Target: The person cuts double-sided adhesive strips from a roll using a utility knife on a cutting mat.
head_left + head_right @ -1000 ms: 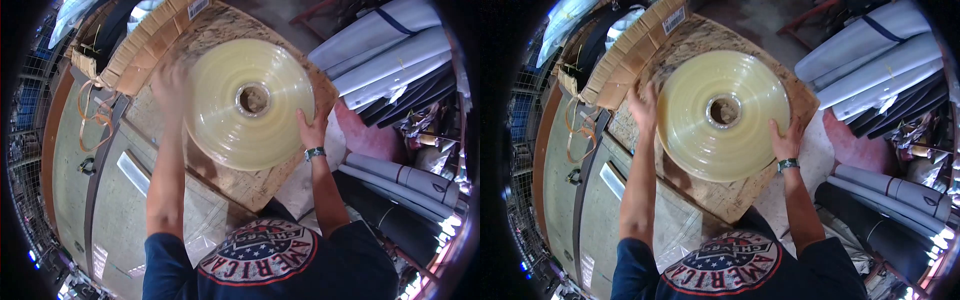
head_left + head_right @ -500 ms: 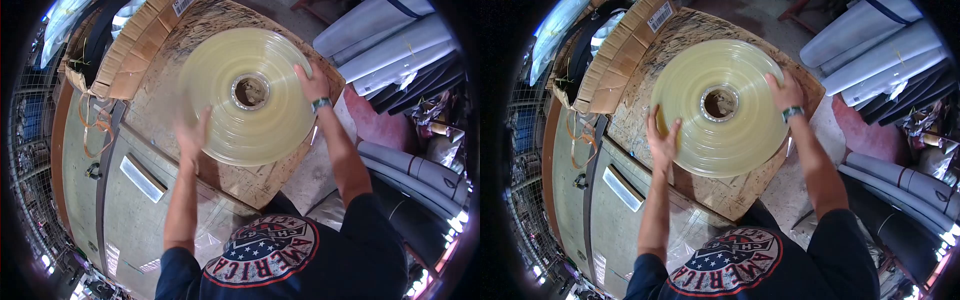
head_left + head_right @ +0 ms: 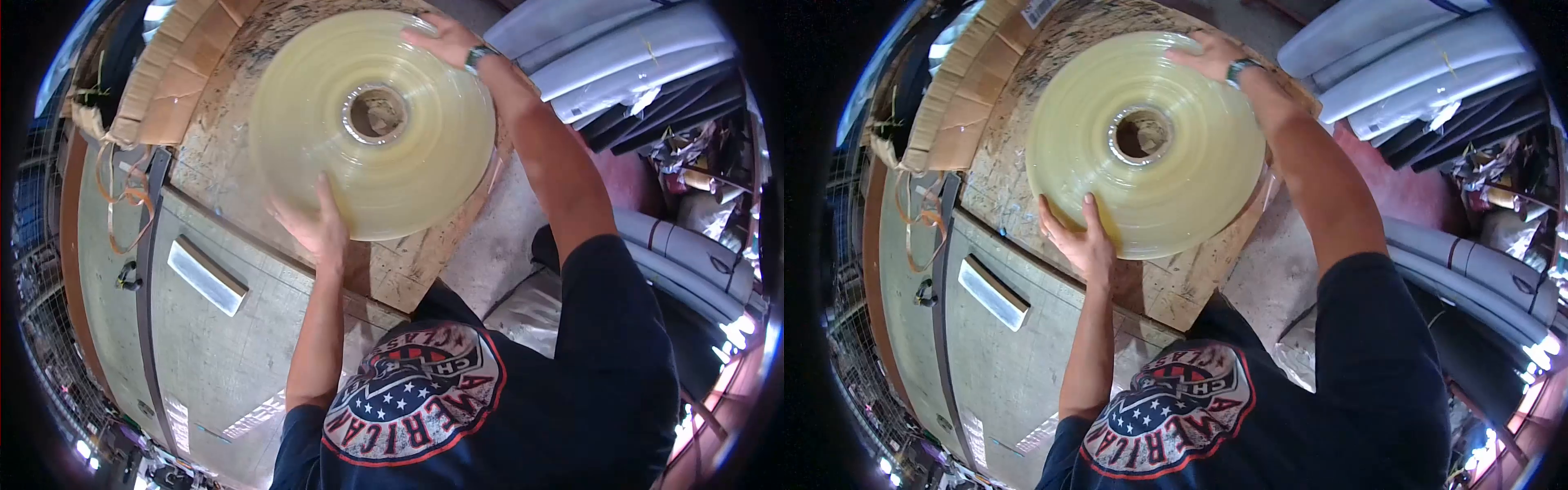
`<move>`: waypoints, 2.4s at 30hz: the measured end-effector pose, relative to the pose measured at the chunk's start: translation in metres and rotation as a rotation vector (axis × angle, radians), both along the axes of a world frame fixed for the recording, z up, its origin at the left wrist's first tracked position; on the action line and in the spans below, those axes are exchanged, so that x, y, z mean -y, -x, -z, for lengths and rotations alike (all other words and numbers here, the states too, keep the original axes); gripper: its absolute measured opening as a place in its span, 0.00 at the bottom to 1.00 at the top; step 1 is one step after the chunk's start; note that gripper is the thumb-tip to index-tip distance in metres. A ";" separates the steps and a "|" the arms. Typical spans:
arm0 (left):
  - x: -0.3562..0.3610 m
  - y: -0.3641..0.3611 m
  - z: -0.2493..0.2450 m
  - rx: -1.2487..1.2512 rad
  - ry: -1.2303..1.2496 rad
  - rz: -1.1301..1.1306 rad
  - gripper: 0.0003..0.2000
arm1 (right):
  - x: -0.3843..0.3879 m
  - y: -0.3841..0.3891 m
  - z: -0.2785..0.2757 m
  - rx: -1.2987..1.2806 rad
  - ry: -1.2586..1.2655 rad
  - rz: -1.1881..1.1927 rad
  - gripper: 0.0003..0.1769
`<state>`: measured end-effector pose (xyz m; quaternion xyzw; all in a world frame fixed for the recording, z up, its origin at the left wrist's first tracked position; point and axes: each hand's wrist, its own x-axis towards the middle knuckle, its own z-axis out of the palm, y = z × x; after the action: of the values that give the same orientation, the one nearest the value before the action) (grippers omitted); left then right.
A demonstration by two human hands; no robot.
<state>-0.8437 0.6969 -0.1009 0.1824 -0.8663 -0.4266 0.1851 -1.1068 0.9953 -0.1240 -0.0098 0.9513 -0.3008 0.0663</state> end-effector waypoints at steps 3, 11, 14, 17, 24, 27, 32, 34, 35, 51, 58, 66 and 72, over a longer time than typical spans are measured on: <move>0.016 0.022 0.002 0.012 0.059 0.070 0.42 | 0.004 -0.042 -0.041 0.039 0.151 0.083 0.50; 0.085 0.159 -0.005 -0.135 -0.066 0.556 0.38 | -0.008 -0.189 -0.001 -0.105 0.161 0.523 0.41; 0.108 0.163 0.001 -0.171 0.007 0.210 0.36 | -0.029 -0.199 0.009 -0.233 0.128 0.460 0.45; 0.076 0.070 -0.029 -0.041 -0.062 0.019 0.39 | -0.036 -0.138 -0.030 -0.288 0.150 0.401 0.51; 0.008 0.035 -0.004 0.045 -0.016 0.039 0.41 | 0.004 -0.023 -0.028 0.041 -0.068 0.094 0.58; 0.036 0.065 -0.006 0.009 -0.005 0.227 0.39 | -0.002 -0.078 -0.040 0.034 0.085 0.266 0.54; 0.079 0.157 0.006 -0.128 -0.055 0.468 0.34 | 0.009 -0.172 -0.015 -0.139 0.099 0.590 0.44; 0.089 0.164 0.006 -0.194 0.042 0.372 0.32 | 0.003 -0.201 -0.008 -0.170 0.074 0.608 0.42; 0.093 0.162 -0.001 -0.195 0.063 0.274 0.32 | -0.005 -0.203 -0.004 -0.238 -0.011 0.594 0.43; 0.046 0.098 -0.025 0.100 0.227 0.363 0.44 | -0.005 -0.102 -0.013 -0.172 0.000 0.413 0.41; 0.069 0.174 -0.033 -0.177 0.052 0.181 0.33 | -0.011 -0.213 0.001 -0.251 -0.046 0.536 0.42; 0.007 0.005 -0.008 0.115 0.036 -0.021 0.38 | 0.029 -0.027 -0.031 -0.170 0.013 0.029 0.55; 0.048 0.058 -0.013 0.044 0.127 0.307 0.40 | 0.009 -0.073 -0.030 -0.089 -0.004 0.252 0.55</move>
<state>-0.9022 0.6492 -0.0883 0.0452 -0.9130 -0.3902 0.1101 -1.0337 0.9864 -0.0936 0.0964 0.9476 -0.3041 -0.0144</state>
